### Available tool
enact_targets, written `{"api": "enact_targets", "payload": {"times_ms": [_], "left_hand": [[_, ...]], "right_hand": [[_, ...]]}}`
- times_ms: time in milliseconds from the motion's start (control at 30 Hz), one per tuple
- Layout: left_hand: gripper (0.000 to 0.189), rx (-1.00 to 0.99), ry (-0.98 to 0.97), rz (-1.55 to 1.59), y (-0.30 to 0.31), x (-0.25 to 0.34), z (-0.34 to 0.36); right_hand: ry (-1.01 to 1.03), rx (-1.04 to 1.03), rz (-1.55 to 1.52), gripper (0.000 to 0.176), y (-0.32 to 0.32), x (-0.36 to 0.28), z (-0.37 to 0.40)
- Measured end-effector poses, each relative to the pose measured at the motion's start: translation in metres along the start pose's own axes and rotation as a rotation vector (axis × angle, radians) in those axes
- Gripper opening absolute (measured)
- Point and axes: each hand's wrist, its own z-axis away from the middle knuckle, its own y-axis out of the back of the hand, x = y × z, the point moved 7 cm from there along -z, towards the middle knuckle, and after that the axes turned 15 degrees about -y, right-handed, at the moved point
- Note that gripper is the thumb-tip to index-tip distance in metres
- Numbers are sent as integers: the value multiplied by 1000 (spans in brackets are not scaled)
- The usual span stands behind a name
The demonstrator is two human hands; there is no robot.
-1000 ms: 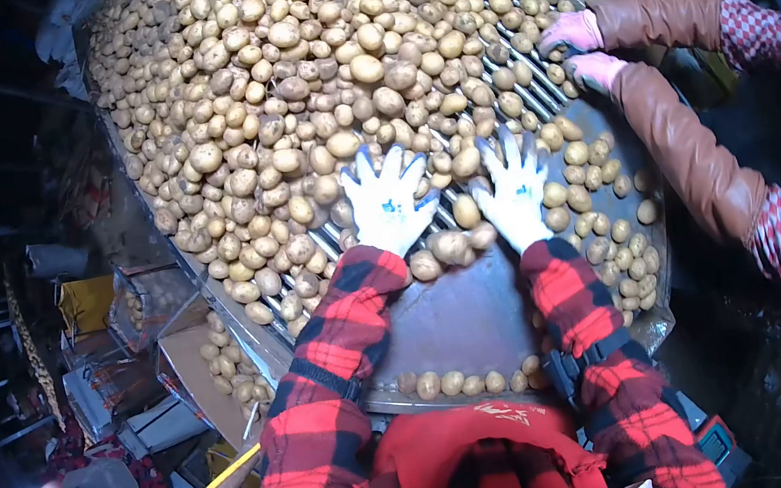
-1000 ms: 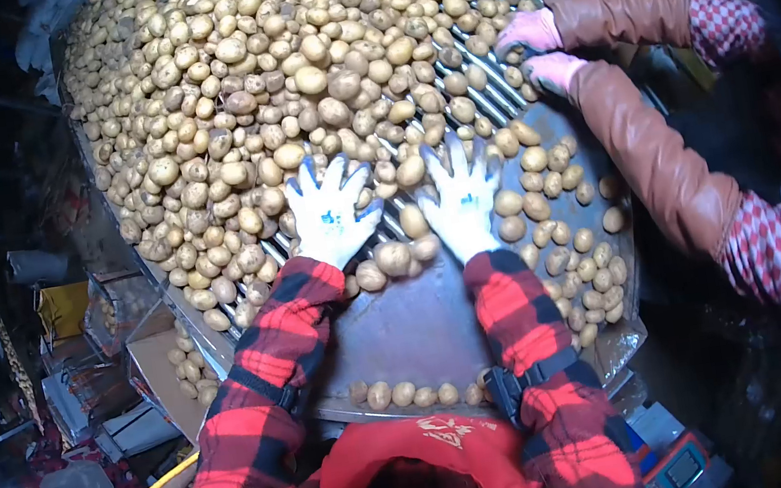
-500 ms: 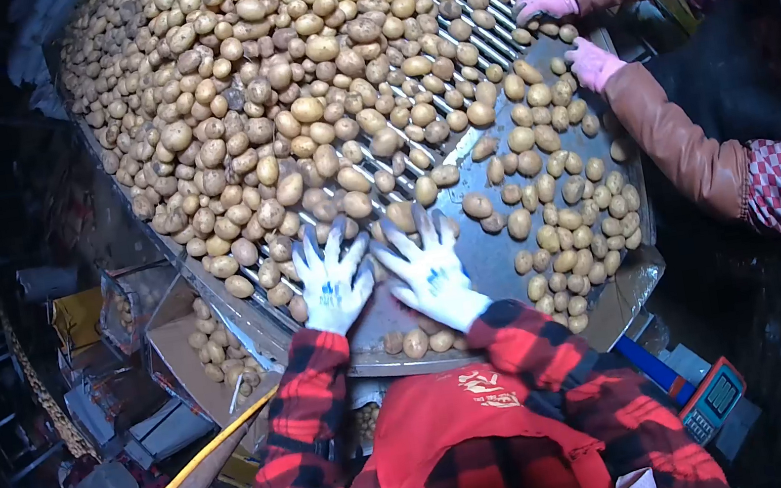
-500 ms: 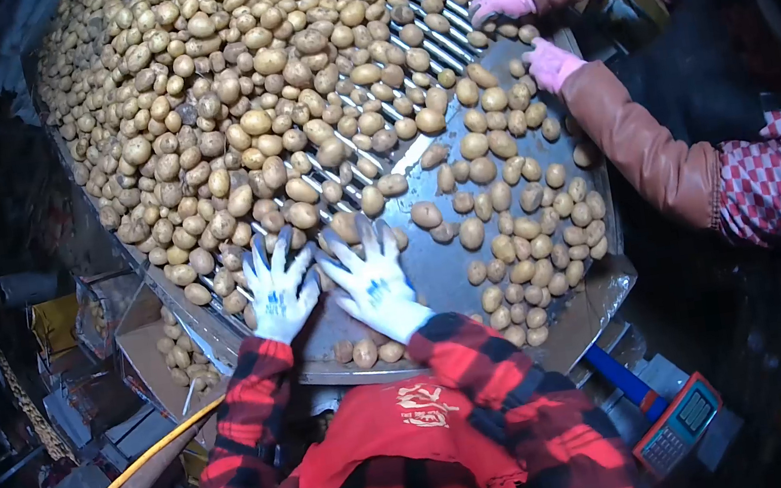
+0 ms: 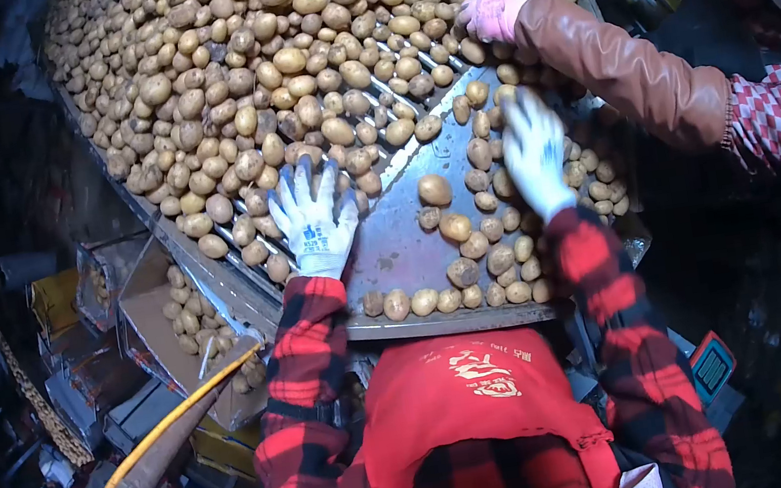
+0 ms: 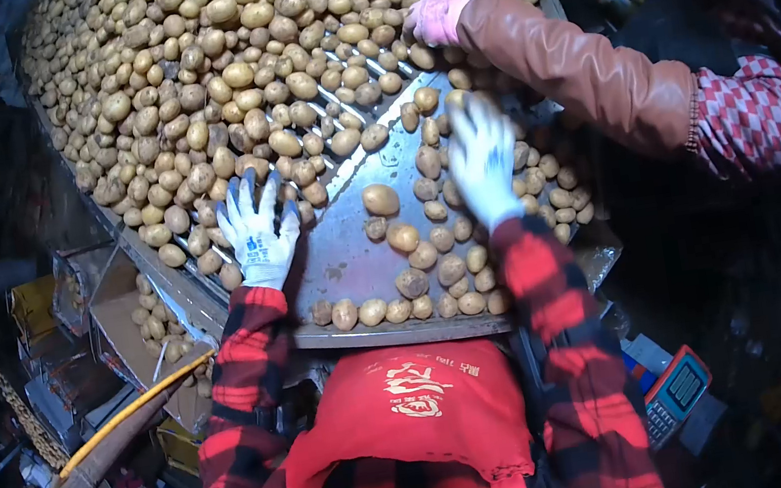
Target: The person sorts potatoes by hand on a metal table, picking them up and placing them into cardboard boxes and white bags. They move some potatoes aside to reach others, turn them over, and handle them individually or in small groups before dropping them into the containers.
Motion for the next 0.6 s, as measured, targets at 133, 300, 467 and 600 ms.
{"api": "enact_targets", "payload": {"times_ms": [133, 300, 467, 600], "left_hand": [[48, 75, 55, 125, 24, 8, 30], [49, 31, 174, 288, 30, 27, 105], [40, 136, 263, 485, 33, 59, 162], [37, 50, 536, 1150, 7, 78, 155]], "right_hand": [[-171, -214, 260, 56, -60, 26, -31], [-79, -226, 281, 59, -3, 24, 68], [-5, -304, 47, 60, 37, -45, 85], [100, -522, 40, 49, -39, -115, 99]]}}
